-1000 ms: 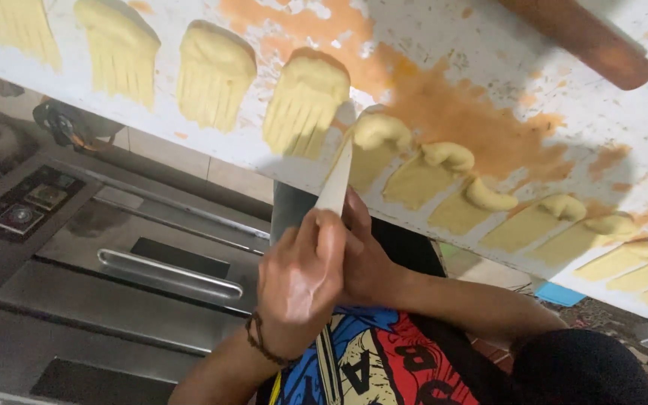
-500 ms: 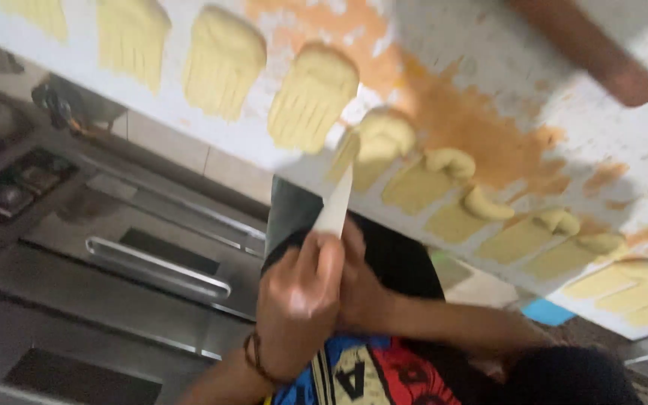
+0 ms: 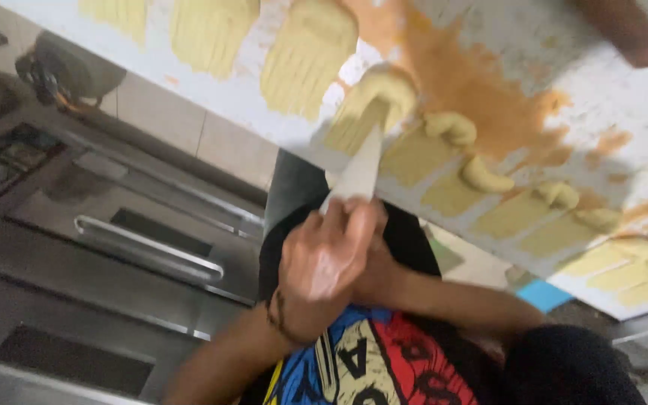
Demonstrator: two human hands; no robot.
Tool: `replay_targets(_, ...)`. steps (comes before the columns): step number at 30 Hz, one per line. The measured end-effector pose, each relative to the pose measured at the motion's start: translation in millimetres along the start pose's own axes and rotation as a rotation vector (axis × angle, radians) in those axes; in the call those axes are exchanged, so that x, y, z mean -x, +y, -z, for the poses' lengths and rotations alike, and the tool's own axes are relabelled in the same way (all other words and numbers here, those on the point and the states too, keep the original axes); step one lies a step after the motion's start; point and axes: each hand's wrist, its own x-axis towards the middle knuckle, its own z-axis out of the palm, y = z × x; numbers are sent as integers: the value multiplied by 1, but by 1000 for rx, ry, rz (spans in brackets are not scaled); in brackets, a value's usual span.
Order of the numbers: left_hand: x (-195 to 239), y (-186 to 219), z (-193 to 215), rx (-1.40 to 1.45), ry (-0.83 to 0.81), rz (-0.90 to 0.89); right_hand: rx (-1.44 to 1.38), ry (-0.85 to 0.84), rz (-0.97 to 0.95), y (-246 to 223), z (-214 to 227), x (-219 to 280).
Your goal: The person uses a white plastic scraper to score and separate rows of dough on a white countertop, then rolls each piece by hand into elongated shapes and places them on the counter.
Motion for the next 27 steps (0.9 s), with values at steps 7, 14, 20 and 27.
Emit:
replay_targets(7, 49, -6, -1, 37, -87, 2, 142, 39, -70, 11, 3, -17)
replay_targets(14, 56, -1, -4, 322, -62, -87, 106, 291, 36, 12, 1, -10)
replay_targets(20, 42, 21, -2, 281, -50, -95, 155, 348, 66, 10, 27, -23)
replay_targets(27, -2, 38, -10, 223, 125, -100, 66, 397, 67, 20, 31, -34)
